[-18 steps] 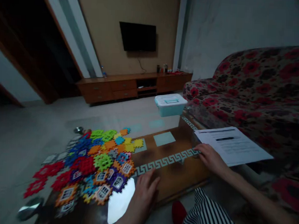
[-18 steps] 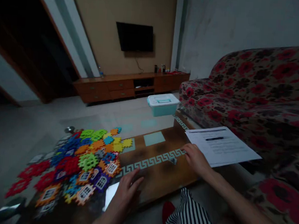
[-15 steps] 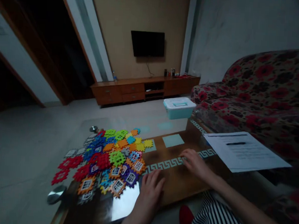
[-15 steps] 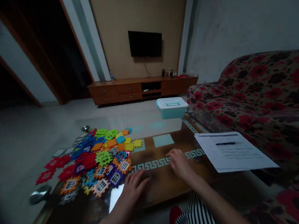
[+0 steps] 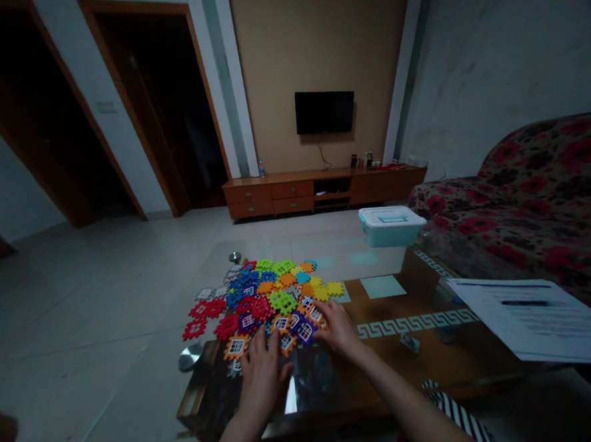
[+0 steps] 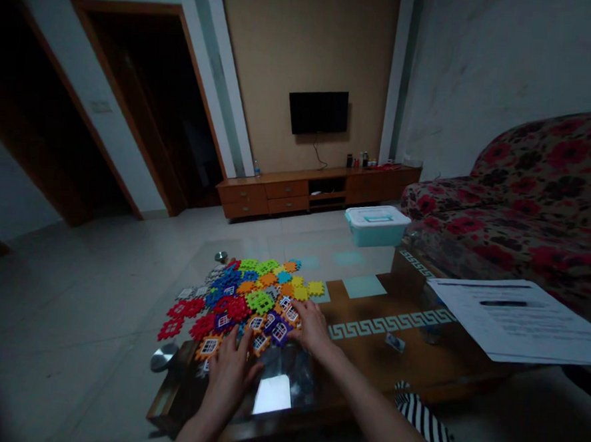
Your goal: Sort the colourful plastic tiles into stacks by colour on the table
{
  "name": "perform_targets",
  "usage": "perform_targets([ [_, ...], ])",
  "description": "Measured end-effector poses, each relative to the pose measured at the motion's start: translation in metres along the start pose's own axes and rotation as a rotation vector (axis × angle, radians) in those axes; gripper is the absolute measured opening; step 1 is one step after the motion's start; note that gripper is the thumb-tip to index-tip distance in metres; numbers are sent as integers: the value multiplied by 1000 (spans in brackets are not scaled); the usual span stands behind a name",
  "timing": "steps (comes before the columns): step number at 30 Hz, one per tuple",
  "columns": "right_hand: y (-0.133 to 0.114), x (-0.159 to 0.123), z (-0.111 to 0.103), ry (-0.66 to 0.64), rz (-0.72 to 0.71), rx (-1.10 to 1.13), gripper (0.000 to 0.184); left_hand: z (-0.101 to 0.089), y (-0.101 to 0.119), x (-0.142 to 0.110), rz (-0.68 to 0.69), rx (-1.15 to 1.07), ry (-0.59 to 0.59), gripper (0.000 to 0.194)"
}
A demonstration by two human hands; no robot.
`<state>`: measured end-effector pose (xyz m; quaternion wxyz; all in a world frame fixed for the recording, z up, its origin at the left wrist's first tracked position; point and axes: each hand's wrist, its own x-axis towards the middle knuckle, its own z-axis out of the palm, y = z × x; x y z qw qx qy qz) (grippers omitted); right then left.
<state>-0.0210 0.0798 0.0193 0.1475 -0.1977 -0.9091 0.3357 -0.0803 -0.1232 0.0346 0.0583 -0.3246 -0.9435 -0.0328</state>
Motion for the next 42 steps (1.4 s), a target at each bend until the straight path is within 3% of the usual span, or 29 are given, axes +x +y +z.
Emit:
perform_targets([
  [4, 7, 6, 8, 76, -11, 123, 74, 0, 9, 10, 8, -31, 93, 49],
  [10, 11, 11, 9, 196, 4, 254, 28, -13, 19, 28, -71, -75, 70, 38],
  [16, 17, 15, 9, 213, 54, 279, 2, -12, 12, 34, 20, -92, 68, 34],
  [21, 23, 16, 12, 268, 73, 264, 8, -6, 0, 40, 1, -231, 105, 39],
  [25, 24, 17, 11, 283, 57, 394, 36, -10, -9, 44, -55, -370, 180, 35],
  [28, 26, 19, 3, 285, 57, 410, 28, -14, -11, 43, -56, -445, 285, 32],
  [30, 30, 20, -4, 267, 63, 379, 17, -15, -9, 40, 13, -486, 354, 32],
  [34, 50, 12, -21, 188, 142, 387, 13, -10, 7, 23, 334, -449, 430, 33],
  [36, 63, 3, -32, 102, 162, 448, 14, -2, 21, 10, 482, -363, 389, 35],
  [38, 75, -8, -43, 33, 159, 457, 13, 7, 37, -3, 543, -265, 295, 36],
  [42, 84, -20, -55, 127, 27, 176, 14, 20, 64, -20, 470, -100, 77, 48],
])
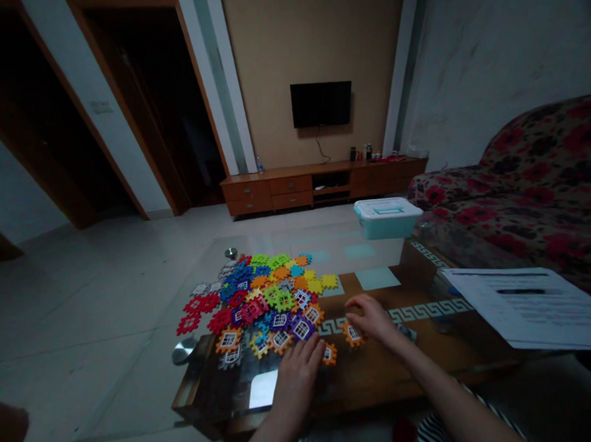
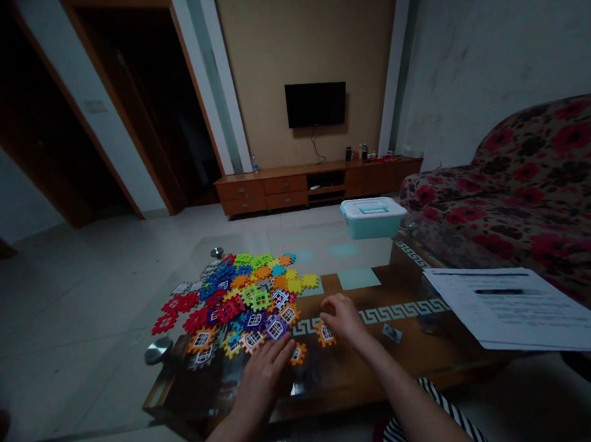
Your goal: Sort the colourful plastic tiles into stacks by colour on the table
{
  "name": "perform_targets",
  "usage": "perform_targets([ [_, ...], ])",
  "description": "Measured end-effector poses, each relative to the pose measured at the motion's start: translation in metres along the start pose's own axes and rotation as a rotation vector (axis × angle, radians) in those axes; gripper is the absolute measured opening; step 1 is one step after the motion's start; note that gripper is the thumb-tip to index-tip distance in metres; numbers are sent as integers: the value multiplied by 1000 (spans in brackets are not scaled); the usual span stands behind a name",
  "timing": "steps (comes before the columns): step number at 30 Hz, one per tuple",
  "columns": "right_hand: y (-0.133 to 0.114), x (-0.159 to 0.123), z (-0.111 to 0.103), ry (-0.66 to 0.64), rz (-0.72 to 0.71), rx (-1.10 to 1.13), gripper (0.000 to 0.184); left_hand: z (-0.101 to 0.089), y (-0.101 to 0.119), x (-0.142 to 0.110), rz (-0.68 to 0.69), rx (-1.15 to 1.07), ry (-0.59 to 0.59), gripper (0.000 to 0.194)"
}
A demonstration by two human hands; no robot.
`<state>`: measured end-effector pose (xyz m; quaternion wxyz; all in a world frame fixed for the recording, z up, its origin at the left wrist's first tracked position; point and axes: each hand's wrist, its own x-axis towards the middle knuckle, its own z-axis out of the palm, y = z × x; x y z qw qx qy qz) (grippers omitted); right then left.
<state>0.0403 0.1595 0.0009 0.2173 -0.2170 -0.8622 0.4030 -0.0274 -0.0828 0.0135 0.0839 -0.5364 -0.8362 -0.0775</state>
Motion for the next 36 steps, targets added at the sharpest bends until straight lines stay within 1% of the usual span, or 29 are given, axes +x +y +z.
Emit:
perform_targets([
  [1, -2, -1, 2, 15, -45, -68, 16, 2, 4, 0, -27, 20, -44, 49],
  [3, -11, -1, 13, -16, -100, -146, 22, 5, 10, 0, -71, 37, -101, 48],
  [5, -24, -1, 30, -72, -122, -174, 29, 6, 12, 0, -86, 16, -136, 49],
  [7, -39, -1, 48, -108, -134, -204, 38, 5, 12, -1, -73, -27, -152, 50],
  [10, -61, -1, 63, -116, -91, -278, 45, 2, 10, 0, -66, -109, -147, 46],
  [13, -76, 4, 65, -127, 20, -328, 49, -2, 7, 4, -94, -201, -153, 40],
  [15, -79, 9, 62, -142, 79, -324, 43, -5, 5, 8, -119, -248, -160, 38],
  [17, -78, 13, 59, -155, 100, -293, 27, -6, 3, 10, -143, -283, -158, 38],
  [19, -73, 16, 57, -153, 81, -240, 11, -6, 1, 11, -151, -313, -141, 37],
  [20, -70, 17, 56, -145, 63, -210, 10, -5, 1, 11, -149, -322, -132, 35],
  [22, -63, 18, 55, -114, 46, -149, 15, -4, 1, 10, -133, -325, -121, 32],
  [24, -57, 18, 55, -67, 64, -83, 16, -6, 2, 10, -125, -297, -113, 28],
  [26, -53, 20, 53, -9, 87, -8, 16, -13, 0, 9, -169, -218, -88, 23],
  [28, -51, 23, 48, 44, 78, 78, 14, -24, -4, 9, -257, -103, -62, 19],
  [30, -50, 26, 36, 66, 73, 162, 12, -35, -13, 8, -362, 14, -73, 21],
  [32, -47, 28, 19, 35, 112, 220, 10, -44, -24, 6, -443, 89, -122, 23],
  [34, -41, 25, 0, -45, 176, 234, 9, -48, -36, 4, -469, 112, -176, 25],
  [36, -33, 17, -17, -159, 226, 223, 6, -50, -45, 3, -435, 98, -210, 29],
])
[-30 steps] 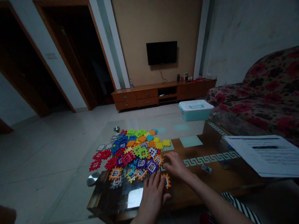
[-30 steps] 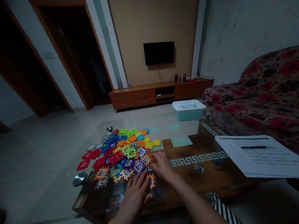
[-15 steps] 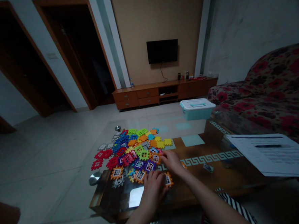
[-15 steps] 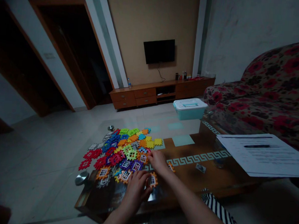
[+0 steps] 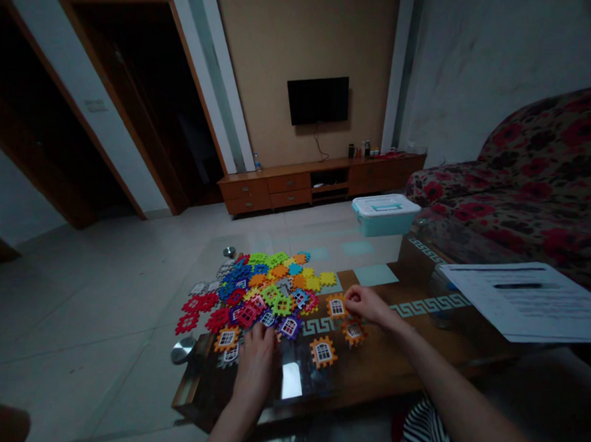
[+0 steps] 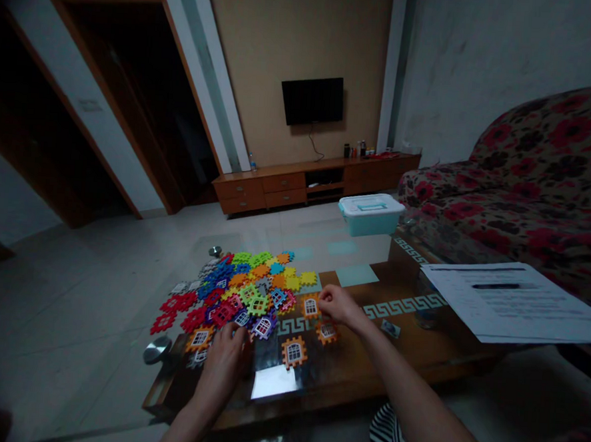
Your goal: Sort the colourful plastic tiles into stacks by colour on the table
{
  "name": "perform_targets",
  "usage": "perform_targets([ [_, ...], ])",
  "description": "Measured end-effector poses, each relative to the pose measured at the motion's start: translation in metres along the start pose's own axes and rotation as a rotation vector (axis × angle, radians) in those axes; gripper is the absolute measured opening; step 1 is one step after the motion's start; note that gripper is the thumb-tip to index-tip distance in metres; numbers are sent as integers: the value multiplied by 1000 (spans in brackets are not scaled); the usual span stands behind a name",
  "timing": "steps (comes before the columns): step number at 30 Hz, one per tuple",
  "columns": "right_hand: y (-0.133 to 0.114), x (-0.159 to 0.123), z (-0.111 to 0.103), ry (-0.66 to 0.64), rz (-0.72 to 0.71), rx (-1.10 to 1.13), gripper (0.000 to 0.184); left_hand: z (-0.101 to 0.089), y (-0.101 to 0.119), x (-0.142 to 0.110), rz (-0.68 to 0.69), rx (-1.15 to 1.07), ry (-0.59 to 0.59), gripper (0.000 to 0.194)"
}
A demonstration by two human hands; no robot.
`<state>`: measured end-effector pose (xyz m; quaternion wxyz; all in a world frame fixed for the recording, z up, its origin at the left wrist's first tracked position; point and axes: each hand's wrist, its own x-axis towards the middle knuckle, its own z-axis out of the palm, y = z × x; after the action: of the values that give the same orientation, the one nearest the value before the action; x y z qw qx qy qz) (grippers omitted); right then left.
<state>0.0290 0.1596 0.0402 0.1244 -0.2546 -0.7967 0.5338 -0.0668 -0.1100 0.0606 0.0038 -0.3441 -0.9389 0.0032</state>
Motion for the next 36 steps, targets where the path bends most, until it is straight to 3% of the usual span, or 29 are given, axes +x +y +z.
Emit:
perform_targets([
  [4, 14, -16, -18, -205, 111, -77, 6, -2, -10, 6, 67, -25, -27, 40],
  [7, 22, -19, -22, -191, 145, -200, 6, -7, -14, 10, 75, -57, -7, 39],
  [9, 26, -19, -25, -124, 86, -290, 4, -11, -17, 12, 56, -74, -1, 33],
  [11, 28, -18, -25, -109, -49, -359, 18, -13, -20, 15, 29, -86, -4, 29],
  [15, 25, -23, -17, -288, -343, -472, 63, -11, -24, 19, 0, -104, 20, 28],
  [18, 20, -28, -6, -373, -361, -591, 69, -7, -23, 21, -11, -100, 29, 27],
  [24, 9, -34, -2, -299, -310, -704, 60, -6, -19, 26, -82, -83, 85, 28],
  [29, 0, -38, 17, -179, -485, -556, 60, -5, -18, 28, -62, -145, 155, 28],
  [32, -9, -39, 45, -106, -593, -364, 65, -1, -15, 29, 11, -371, 247, 29],
  [34, -17, -38, 64, -64, -587, -230, 70, 1, -12, 29, 74, -564, 290, 29],
  [36, -28, -35, 77, -57, -541, -115, 62, 2, -7, 28, 124, -732, 285, 24],
])
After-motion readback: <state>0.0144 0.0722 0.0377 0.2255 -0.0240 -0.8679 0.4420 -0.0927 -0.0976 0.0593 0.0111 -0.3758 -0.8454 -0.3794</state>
